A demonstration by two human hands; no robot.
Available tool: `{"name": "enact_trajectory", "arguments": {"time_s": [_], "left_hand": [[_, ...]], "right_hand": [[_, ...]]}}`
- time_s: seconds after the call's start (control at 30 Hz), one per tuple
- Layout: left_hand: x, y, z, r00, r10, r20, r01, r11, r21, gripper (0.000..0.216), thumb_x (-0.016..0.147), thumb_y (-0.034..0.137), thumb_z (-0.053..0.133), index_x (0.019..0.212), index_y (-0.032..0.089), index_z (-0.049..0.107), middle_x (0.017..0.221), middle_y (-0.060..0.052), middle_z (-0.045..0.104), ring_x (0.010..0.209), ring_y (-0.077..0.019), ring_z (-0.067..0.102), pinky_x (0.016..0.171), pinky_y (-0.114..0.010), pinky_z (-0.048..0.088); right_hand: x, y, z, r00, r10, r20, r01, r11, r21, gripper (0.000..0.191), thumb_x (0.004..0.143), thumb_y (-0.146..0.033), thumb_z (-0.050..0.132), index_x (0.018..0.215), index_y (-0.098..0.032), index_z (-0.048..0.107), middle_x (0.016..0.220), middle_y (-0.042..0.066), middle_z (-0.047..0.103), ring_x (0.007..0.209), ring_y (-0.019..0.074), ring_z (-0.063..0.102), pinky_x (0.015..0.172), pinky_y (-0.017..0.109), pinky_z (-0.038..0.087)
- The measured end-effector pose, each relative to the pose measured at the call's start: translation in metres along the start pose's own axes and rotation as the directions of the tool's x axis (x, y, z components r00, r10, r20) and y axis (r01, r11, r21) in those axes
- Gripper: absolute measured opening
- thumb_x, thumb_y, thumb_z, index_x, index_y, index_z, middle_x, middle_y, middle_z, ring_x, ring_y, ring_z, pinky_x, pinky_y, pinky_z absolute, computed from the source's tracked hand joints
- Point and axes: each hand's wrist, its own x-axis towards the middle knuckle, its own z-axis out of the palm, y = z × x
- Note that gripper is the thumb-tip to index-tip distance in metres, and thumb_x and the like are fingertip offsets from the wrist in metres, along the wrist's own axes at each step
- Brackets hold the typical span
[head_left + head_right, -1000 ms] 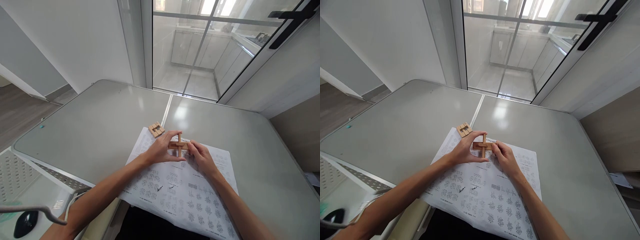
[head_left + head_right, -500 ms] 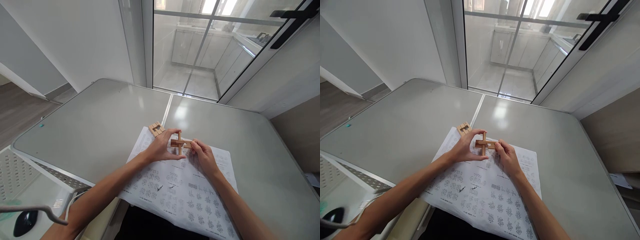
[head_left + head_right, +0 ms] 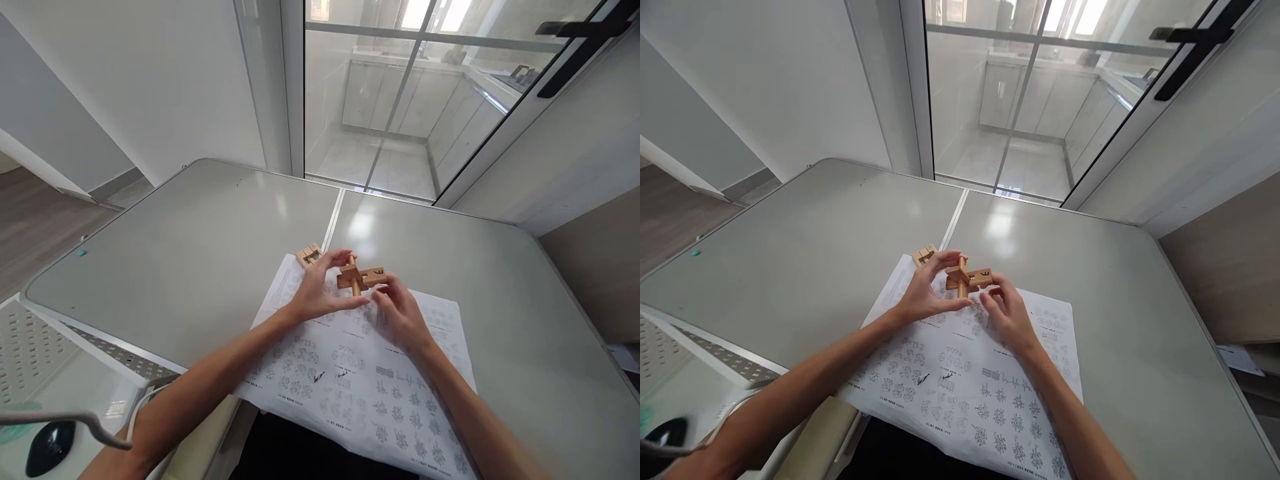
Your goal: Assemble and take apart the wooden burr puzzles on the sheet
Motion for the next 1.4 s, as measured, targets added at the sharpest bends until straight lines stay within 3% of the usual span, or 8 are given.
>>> {"name": "enact_trajectory", "arguments": {"time_s": [0.13,0.3,0.5,0.63,0.77,1.0,1.27,1.4], "left_hand": [[-0.001,0.000,0.003,0.999,-0.023,0.026,0.025,0.998,-0.059,0.086,0.067,0.042,0.098,0.138,0.024,0.054,0.138,-0.014,0.068,0.131,-0.0330,0.065,0.118,-0.057,0.050],[-0.001,-0.005,0.003,0.998,-0.063,0.029,0.064,0.996,-0.067,0.084,0.067,0.041,0.098,0.137,0.024,0.055,0.138,-0.014,0.068,0.131,-0.0326,0.065,0.118,-0.056,0.050],[0.003,-0.011,0.000,0.980,-0.200,0.001,0.199,0.975,-0.102,0.072,0.073,0.045,0.094,0.131,0.022,0.059,0.135,-0.014,0.069,0.127,-0.0313,0.067,0.112,-0.055,0.054],[0.006,-0.006,-0.003,0.982,-0.185,0.025,0.186,0.982,-0.027,0.063,0.078,0.049,0.089,0.129,0.024,0.062,0.132,-0.012,0.068,0.121,-0.0298,0.068,0.106,-0.051,0.055],[0.006,-0.001,-0.003,0.983,-0.123,0.133,0.112,0.990,0.086,0.066,0.075,0.053,0.089,0.128,0.025,0.064,0.130,-0.011,0.067,0.116,-0.0301,0.066,0.097,-0.046,0.056],[0.003,-0.001,0.001,0.967,-0.209,0.145,0.189,0.972,0.138,0.048,0.093,0.055,0.070,0.123,0.018,0.063,0.108,-0.008,0.071,0.086,-0.0193,0.062,0.075,-0.033,0.048],[-0.001,-0.011,0.003,0.967,-0.141,0.210,0.105,0.979,0.172,0.029,0.103,0.044,0.058,0.088,0.019,0.059,0.074,0.002,0.054,0.066,-0.0131,0.047,0.063,-0.027,0.036],[-0.001,-0.016,0.002,0.964,-0.155,0.214,0.113,0.974,0.194,0.025,0.103,0.033,0.053,0.081,0.020,0.052,0.071,0.003,0.053,0.063,-0.0125,0.046,0.061,-0.026,0.034]], "right_hand": [[-0.001,-0.002,0.006,0.997,0.000,0.083,0.004,0.999,-0.052,0.028,0.103,-0.049,0.058,0.106,-0.024,0.069,0.093,0.006,0.071,0.076,0.0219,0.064,0.069,0.035,0.053],[-0.001,-0.007,0.008,0.993,-0.087,0.076,0.093,0.992,-0.082,0.025,0.105,-0.044,0.056,0.100,-0.024,0.070,0.092,0.007,0.072,0.080,0.0237,0.066,0.070,0.036,0.053],[-0.003,-0.010,0.011,0.983,-0.140,0.116,0.149,0.986,-0.078,0.020,0.105,-0.036,0.056,0.102,-0.024,0.072,0.090,0.005,0.071,0.079,0.0222,0.064,0.070,0.035,0.051],[-0.004,-0.010,0.009,0.992,-0.036,0.123,0.029,0.998,0.061,0.024,0.104,-0.041,0.057,0.107,-0.024,0.073,0.086,0.004,0.069,0.076,0.0212,0.063,0.070,0.036,0.052],[-0.004,-0.008,0.005,0.986,0.051,0.156,-0.088,0.967,0.241,0.027,0.104,-0.044,0.059,0.114,-0.024,0.073,0.077,0.002,0.063,0.072,0.0193,0.057,0.069,0.035,0.050],[-0.001,-0.008,-0.002,0.968,0.132,0.212,-0.227,0.820,0.526,0.024,0.100,-0.045,0.066,0.098,-0.022,0.073,0.086,0.003,0.063,0.067,0.0151,0.051,0.066,0.033,0.043],[0.000,-0.009,-0.008,0.955,0.189,0.228,-0.295,0.665,0.686,0.026,0.095,-0.044,0.069,0.082,-0.022,0.067,0.072,0.000,0.051,0.057,0.0134,0.036,0.058,0.032,0.034],[0.002,-0.012,-0.015,0.966,0.202,0.162,-0.255,0.634,0.730,0.022,0.092,-0.046,0.071,0.092,-0.024,0.070,0.070,-0.003,0.044,0.053,0.0125,0.025,0.055,0.032,0.031]]}}
